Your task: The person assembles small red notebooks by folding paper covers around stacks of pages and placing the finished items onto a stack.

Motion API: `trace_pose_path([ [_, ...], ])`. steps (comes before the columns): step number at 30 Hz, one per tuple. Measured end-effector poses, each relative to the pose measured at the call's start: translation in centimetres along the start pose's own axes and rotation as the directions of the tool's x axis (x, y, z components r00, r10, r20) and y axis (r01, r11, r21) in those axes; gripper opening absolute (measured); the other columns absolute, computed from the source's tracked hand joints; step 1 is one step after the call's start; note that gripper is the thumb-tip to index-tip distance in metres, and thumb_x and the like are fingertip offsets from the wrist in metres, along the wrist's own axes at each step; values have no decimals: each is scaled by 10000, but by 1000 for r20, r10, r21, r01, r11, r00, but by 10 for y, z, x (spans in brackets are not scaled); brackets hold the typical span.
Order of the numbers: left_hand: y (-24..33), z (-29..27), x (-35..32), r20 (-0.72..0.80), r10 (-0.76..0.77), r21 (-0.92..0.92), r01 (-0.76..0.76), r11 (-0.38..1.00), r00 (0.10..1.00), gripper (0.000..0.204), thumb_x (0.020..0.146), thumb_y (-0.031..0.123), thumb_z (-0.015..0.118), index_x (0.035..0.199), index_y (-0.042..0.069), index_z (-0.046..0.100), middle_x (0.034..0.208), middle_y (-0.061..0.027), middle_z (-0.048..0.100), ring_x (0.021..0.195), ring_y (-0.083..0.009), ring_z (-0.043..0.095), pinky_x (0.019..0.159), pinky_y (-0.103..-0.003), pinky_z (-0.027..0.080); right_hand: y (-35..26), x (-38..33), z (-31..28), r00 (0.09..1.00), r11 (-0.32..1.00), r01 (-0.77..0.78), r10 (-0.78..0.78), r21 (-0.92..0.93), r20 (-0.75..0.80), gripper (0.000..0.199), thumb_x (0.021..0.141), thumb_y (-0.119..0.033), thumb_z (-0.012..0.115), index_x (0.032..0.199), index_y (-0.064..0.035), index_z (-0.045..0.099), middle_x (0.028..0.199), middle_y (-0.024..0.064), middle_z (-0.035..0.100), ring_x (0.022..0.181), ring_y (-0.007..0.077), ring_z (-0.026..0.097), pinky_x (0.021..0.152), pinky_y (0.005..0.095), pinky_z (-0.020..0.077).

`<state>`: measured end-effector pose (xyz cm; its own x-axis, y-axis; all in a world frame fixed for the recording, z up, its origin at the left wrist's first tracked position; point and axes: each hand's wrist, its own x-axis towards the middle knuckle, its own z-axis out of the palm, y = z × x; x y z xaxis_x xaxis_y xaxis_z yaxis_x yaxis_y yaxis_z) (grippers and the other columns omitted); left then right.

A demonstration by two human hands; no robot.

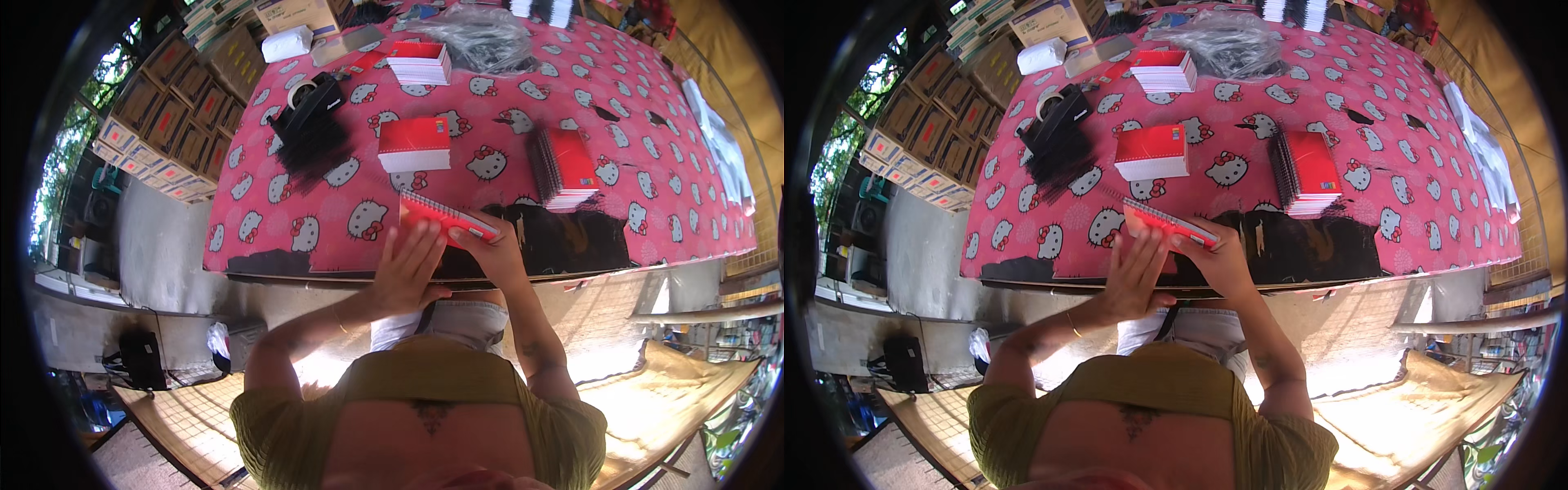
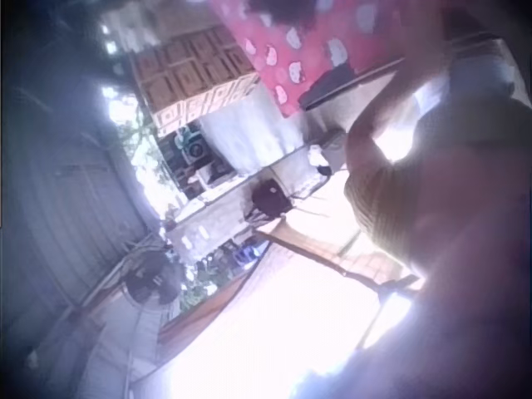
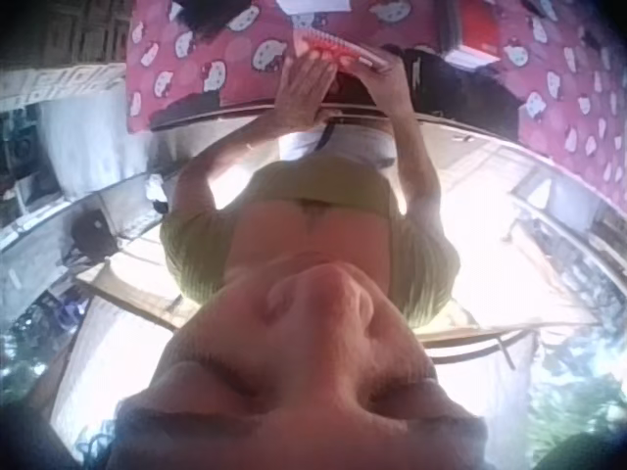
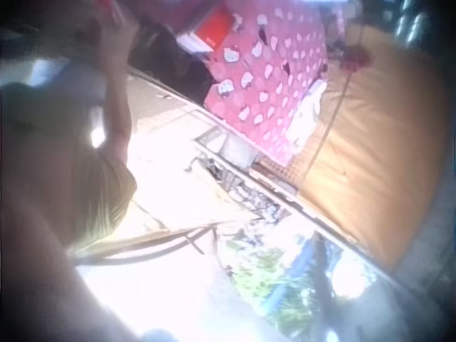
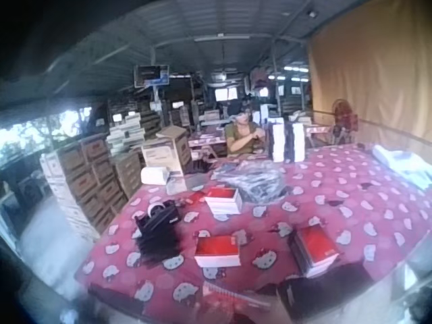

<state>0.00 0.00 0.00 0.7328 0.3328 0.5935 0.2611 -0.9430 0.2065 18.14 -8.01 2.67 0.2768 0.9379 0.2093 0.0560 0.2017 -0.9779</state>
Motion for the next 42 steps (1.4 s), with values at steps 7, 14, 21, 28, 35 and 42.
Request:
trace_pose_path([
  [7, -43, 7, 36, 111, 43, 5, -43, 999, 993, 257, 902, 282, 670, 1088, 105, 661, 1079, -7, 667, 1028, -194, 639, 1132, -588, 229, 76, 11, -4, 991, 995, -47, 58, -89, 119, 264, 901, -63, 684, 1159, -3, 685, 907, 94, 740, 810, 91, 657, 766, 272, 527],
  [14, -3, 29, -21, 308, -36, 148, -10, 989, 951, 758, 908, 490, 585, 1433, -27, 404, 1523, -223, 335, 1433, -389, 300, 1116, -646, 216, 77, 9, -4, 998, 985, -43, 50, -167, 40, 311, 882, -93, 705, 1185, -31, 682, 915, 155, 732, 822, 129, 694, 751, 306, 528],
  [21, -6, 21, 11, 293, -62, 223, -6, 975, 954, 893, 904, 570, 550, 1488, -63, 313, 1566, -264, 267, 1479, -391, 235, 1151, -632, 127, 85, 9, -1, 996, 970, -28, 48, -242, 75, 388, 829, -60, 708, 1214, -36, 669, 962, 182, 729, 850, 242, 727, 773, 329, 537],
  [28, -8, 31, 22, 222, -36, 216, -13, 976, 974, 856, 929, 577, 496, 1481, -56, 330, 1552, -257, 292, 1468, -385, 257, 1145, -636, 132, 76, 11, 2, 996, 960, -37, 58, -277, 69, 356, 812, -49, 701, 1166, -13, 680, 960, 206, 720, 880, 276, 733, 766, 337, 541],
  [35, -3, 40, -6, 227, 31, 96, -54, 994, 973, 835, 971, 595, 381, 1495, -50, 308, 1569, -240, 279, 1477, -384, 247, 1146, -640, 96, 77, 9, 3, 993, 961, -88, 106, -261, 54, 271, 830, -46, 689, 1096, 6, 690, 889, 200, 714, 814, 281, 730, 692, 347, 533],
  [42, 8, 23, 5, 111, -27, 46, 22, 999, 993, 613, 984, 431, 507, 1425, 11, 433, 1462, -178, 448, 1411, -331, 376, 1150, -637, 85, 77, 10, 2, 999, 946, -3, 19, -325, 48, 269, 829, -71, 719, 1089, -7, 694, 861, 196, 705, 776, 295, 717, 681, 350, 532],
])
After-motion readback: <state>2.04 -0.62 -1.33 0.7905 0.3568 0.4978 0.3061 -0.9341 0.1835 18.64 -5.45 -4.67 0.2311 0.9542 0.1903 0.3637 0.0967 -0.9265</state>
